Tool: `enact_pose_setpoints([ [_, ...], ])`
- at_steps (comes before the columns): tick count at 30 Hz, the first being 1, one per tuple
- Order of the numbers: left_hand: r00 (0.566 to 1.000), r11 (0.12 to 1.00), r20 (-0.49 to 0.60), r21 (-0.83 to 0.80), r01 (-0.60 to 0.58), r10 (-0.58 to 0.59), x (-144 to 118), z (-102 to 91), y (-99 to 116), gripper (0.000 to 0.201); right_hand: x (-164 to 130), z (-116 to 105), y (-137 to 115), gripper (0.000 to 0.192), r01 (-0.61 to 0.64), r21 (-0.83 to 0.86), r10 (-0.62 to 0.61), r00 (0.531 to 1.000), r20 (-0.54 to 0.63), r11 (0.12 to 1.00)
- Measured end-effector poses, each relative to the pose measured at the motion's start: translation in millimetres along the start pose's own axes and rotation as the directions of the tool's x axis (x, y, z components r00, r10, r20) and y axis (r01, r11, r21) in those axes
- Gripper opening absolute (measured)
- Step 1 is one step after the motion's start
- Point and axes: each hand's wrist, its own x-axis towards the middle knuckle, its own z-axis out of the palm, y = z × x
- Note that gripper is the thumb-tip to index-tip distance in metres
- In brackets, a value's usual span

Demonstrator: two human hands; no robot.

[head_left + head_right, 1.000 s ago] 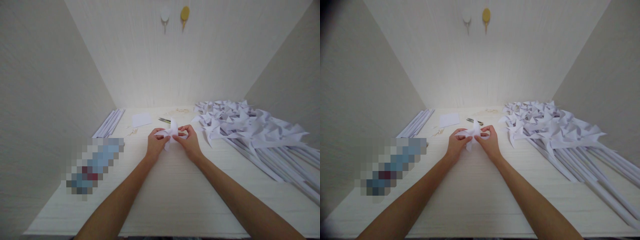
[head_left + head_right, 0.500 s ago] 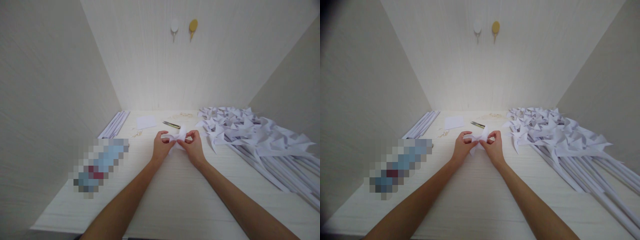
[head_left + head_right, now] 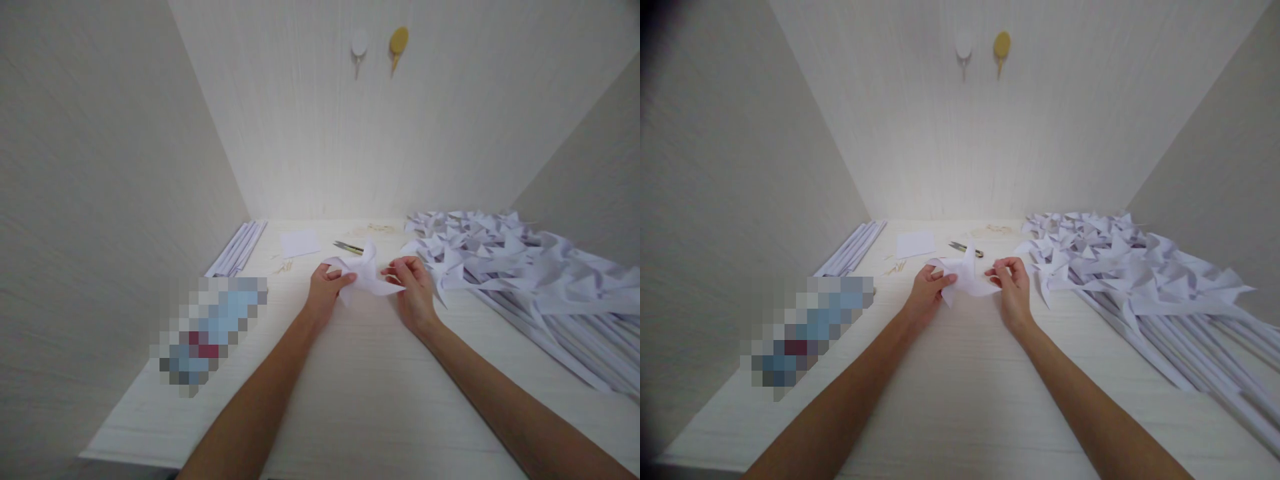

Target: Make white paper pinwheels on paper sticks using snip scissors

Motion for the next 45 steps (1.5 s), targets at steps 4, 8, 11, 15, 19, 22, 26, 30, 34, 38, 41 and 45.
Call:
enact_pose_setpoints([
  [4, 0.961, 0.985, 0.244, -0.079, 0.153, -0.129, -5.1, -3.8, 8.9, 0.042, 13.1, -3.5, 9.9, 0.014, 0.148, -0.249, -0.133, 0.988, 0.074, 0.957],
  [8, 0.821, 0.954, 0.512, -0.009, 0.299, -0.253, -11.3, -6.4, 10.1, 0.041, 27.9, 28.2, 15.6, 0.010, 0.432, -0.350, -0.282, 0.870, 0.404, 0.831],
  [11, 0.758, 0.946, 0.594, 0.017, 0.322, -0.269, -11.4, -10.9, 9.0, 0.042, 40.2, 67.0, 17.9, 0.012, 0.564, -0.373, -0.266, 0.749, 0.607, 0.736],
  [15, 0.715, 0.940, 0.647, 0.008, 0.340, -0.265, -7.6, -17.2, 6.8, 0.049, 51.2, 110.8, 22.5, 0.009, 0.726, -0.408, -0.173, 0.579, 0.797, 0.553],
  [19, 0.680, 0.932, 0.686, -0.007, 0.361, -0.258, -5.1, -19.3, 4.7, 0.053, 57.0, 134.8, 28.4, 0.005, 0.802, -0.371, -0.060, 0.448, 0.892, 0.469],
  [22, 0.685, 0.937, 0.693, -0.039, 0.346, -0.224, -4.0, -20.3, 4.6, 0.050, 61.8, 145.9, 30.9, 0.020, 0.863, -0.282, 0.001, 0.311, 0.951, 0.419],
  [26, 0.691, 0.943, 0.706, -0.099, 0.316, -0.158, -2.6, -24.0, 5.4, 0.049, 69.4, 158.3, 31.4, 0.023, 0.905, -0.175, 0.077, 0.157, 0.985, 0.388],
  [30, 0.697, 0.947, 0.703, -0.110, 0.303, -0.141, -2.4, -27.3, 6.2, 0.049, 75.0, 166.1, 31.5, 0.015, 0.902, -0.149, 0.098, 0.120, 0.988, 0.405],
  [34, 0.684, 0.945, 0.715, -0.104, 0.311, -0.146, -2.2, -28.3, 5.9, 0.045, 76.2, 167.4, 32.5, 0.012, 0.867, -0.224, 0.073, 0.214, 0.974, 0.445],
  [38, 0.680, 0.939, 0.715, -0.102, 0.328, -0.160, -2.2, -27.5, 5.8, 0.046, 75.6, 165.7, 36.2, 0.012, 0.854, -0.240, 0.079, 0.230, 0.970, 0.461],
  [41, 0.678, 0.939, 0.715, -0.094, 0.330, -0.167, -2.6, -26.7, 6.8, 0.047, 72.6, 162.3, 36.2, 0.012, 0.852, -0.248, 0.067, 0.245, 0.967, 0.461],
  [45, 0.698, 0.934, 0.693, -0.105, 0.341, -0.177, -3.9, -26.5, 8.5, 0.048, 64.2, 152.7, 24.5, 0.012, 0.839, -0.278, 0.063, 0.282, 0.957, 0.468],
])
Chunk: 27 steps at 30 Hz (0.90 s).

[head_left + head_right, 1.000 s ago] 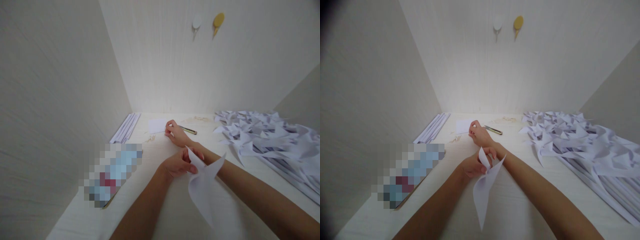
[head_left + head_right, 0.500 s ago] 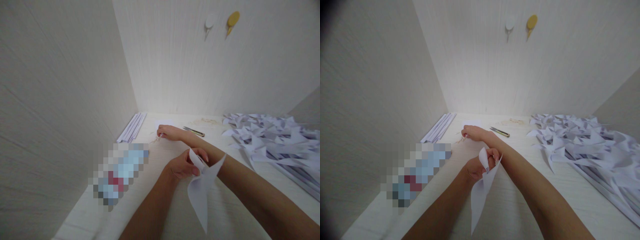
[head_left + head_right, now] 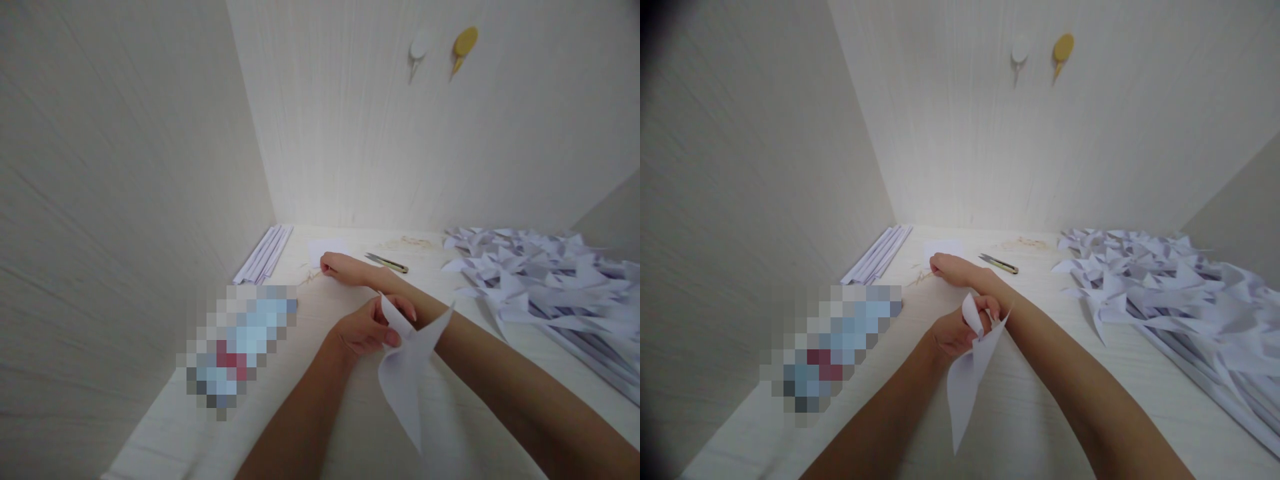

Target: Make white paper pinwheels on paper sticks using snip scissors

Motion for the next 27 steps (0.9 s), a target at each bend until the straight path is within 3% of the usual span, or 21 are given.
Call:
enact_pose_setpoints([
  [3, 0.996, 0.999, -0.090, -0.027, -0.020, 0.018, 0.2, 1.3, 0.3, 0.049, -14.5, -9.9, -6.9, 0.016, -0.069, 0.100, 0.071, 0.997, -0.015, 0.993],
  [5, 0.977, 0.996, -0.206, -0.055, -0.067, 0.054, 2.3, 1.9, 0.6, 0.046, -27.8, -15.7, -7.5, 0.016, -0.131, 0.208, 0.151, 0.985, -0.083, 0.969],
  [8, 0.886, 0.968, -0.428, -0.084, -0.238, 0.180, 8.7, 0.9, 2.2, 0.038, -56.4, -21.1, -2.4, 0.010, -0.188, 0.405, 0.305, 0.919, -0.248, 0.895],
  [10, 0.809, 0.935, -0.516, -0.040, -0.351, 0.282, 13.4, -0.8, 4.5, 0.033, -80.9, -22.7, 2.3, 0.014, -0.214, 0.430, 0.359, 0.886, -0.292, 0.877],
  [14, 0.642, 0.891, -0.646, 0.140, -0.432, 0.413, 19.4, -4.0, 8.3, 0.033, -130.3, -24.4, 4.9, 0.016, -0.338, 0.514, 0.587, 0.662, -0.466, 0.788],
  [16, 0.558, 0.877, -0.688, 0.268, -0.398, 0.464, 21.1, -4.1, 7.2, 0.033, -148.1, -25.3, 0.4, 0.017, -0.364, 0.531, 0.636, 0.555, -0.536, 0.765],
  [18, 0.504, 0.856, -0.693, 0.382, -0.349, 0.515, 22.3, -2.8, 4.1, 0.033, -159.1, -26.2, -7.3, 0.018, -0.373, 0.502, 0.625, 0.491, -0.607, 0.780],
  [21, 0.476, 0.823, -0.674, 0.496, -0.275, 0.565, 23.5, 1.0, -1.8, 0.033, -164.7, -26.5, -20.8, 0.020, -0.421, 0.317, 0.508, 0.492, -0.707, 0.850],
  [24, 0.459, 0.796, -0.661, 0.566, -0.215, 0.594, 23.8, 3.8, -5.7, 0.032, -163.1, -23.5, -30.5, 0.024, -0.431, 0.072, 0.335, 0.576, -0.746, 0.900],
  [27, 0.439, 0.767, -0.648, 0.616, -0.179, 0.623, 23.9, 3.4, -7.1, 0.031, -160.0, -16.8, -33.5, 0.026, -0.421, -0.035, 0.256, 0.614, -0.747, 0.906],
])
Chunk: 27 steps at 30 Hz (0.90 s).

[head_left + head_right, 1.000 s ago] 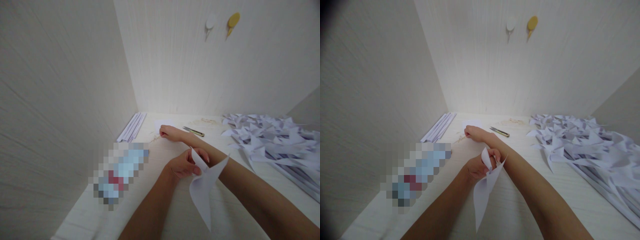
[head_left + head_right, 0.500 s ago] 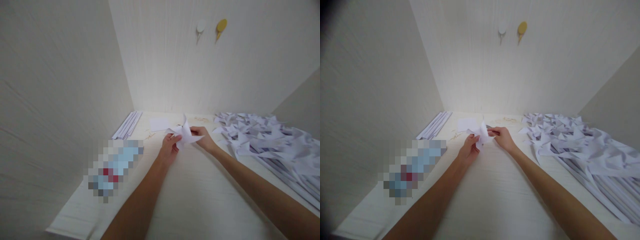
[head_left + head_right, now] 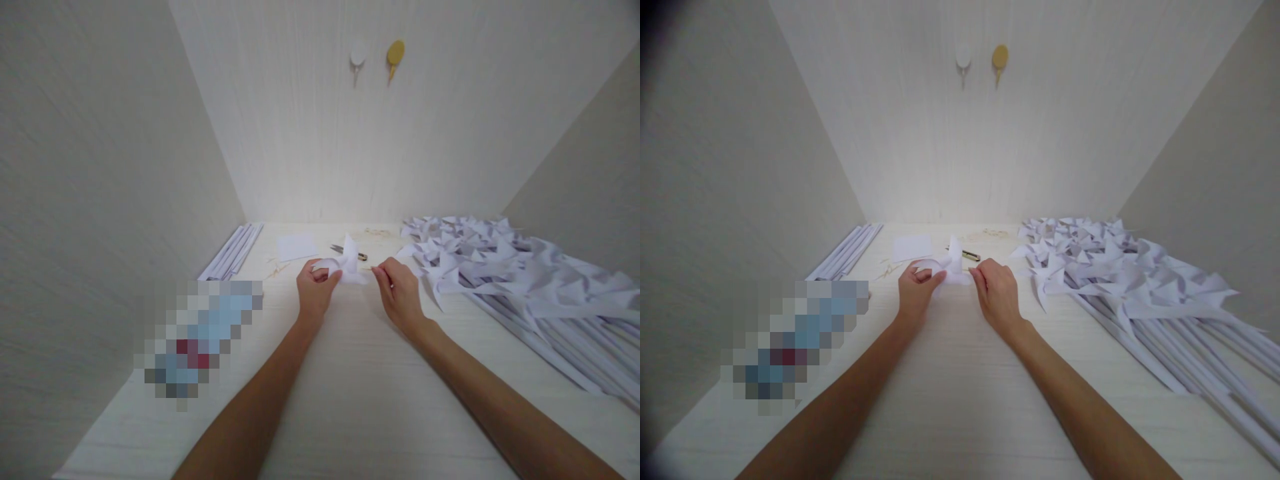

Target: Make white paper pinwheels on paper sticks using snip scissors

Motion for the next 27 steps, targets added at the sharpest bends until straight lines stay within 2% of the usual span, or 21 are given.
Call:
enact_pose_setpoints([
  [7, 1.000, 0.997, 0.005, 0.075, -0.026, 0.026, 2.0, -0.2, -3.8, 0.033, -7.9, 12.9, 0.1, 0.019, -0.026, 0.119, 0.015, 0.996, 0.091, 0.993],
  [14, 0.998, 0.994, 0.051, 0.104, -0.044, 0.039, 0.5, 3.0, -5.4, 0.033, -7.9, 14.1, -0.5, 0.025, 0.022, -0.030, -0.017, 0.989, 0.150, 0.999],
  [27, 0.996, 0.992, 0.075, 0.109, -0.061, 0.052, -0.1, 3.0, -7.7, 0.033, -7.7, 14.7, -1.4, 0.025, -0.017, -0.127, 0.044, 0.976, 0.213, 0.992],
])
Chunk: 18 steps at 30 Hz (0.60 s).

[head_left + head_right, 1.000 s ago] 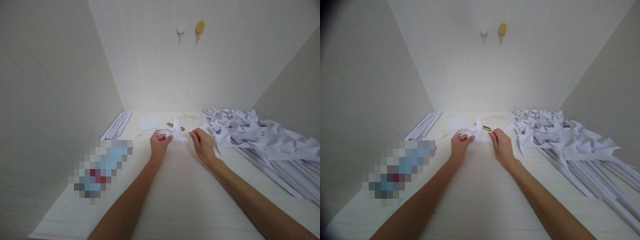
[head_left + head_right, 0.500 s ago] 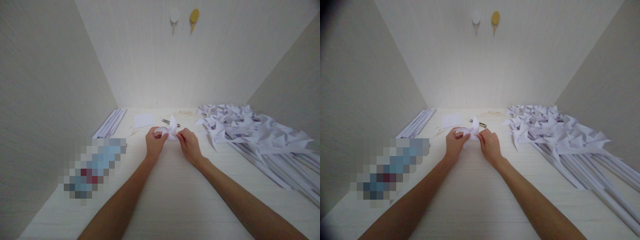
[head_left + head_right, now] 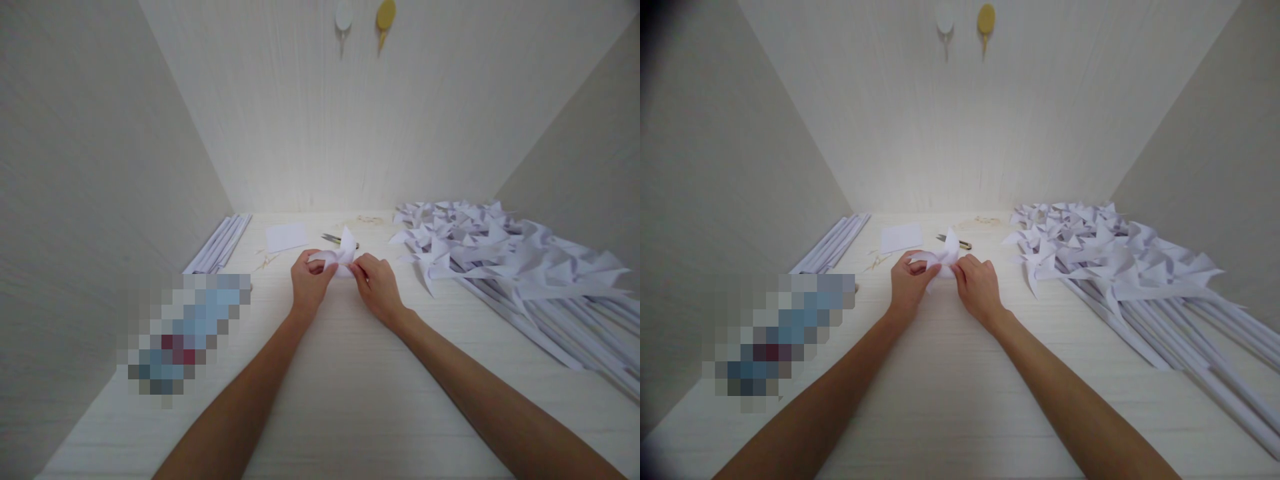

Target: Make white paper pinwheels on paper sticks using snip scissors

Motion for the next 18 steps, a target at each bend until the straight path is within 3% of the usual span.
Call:
enact_pose_setpoints([
  [18, 0.991, 0.995, 0.111, 0.071, 0.063, -0.071, -0.3, -3.6, 8.2, 0.049, 2.4, 2.6, 7.4, 0.026, -0.059, 0.131, 0.062, 0.998, -0.016, 0.990],
])
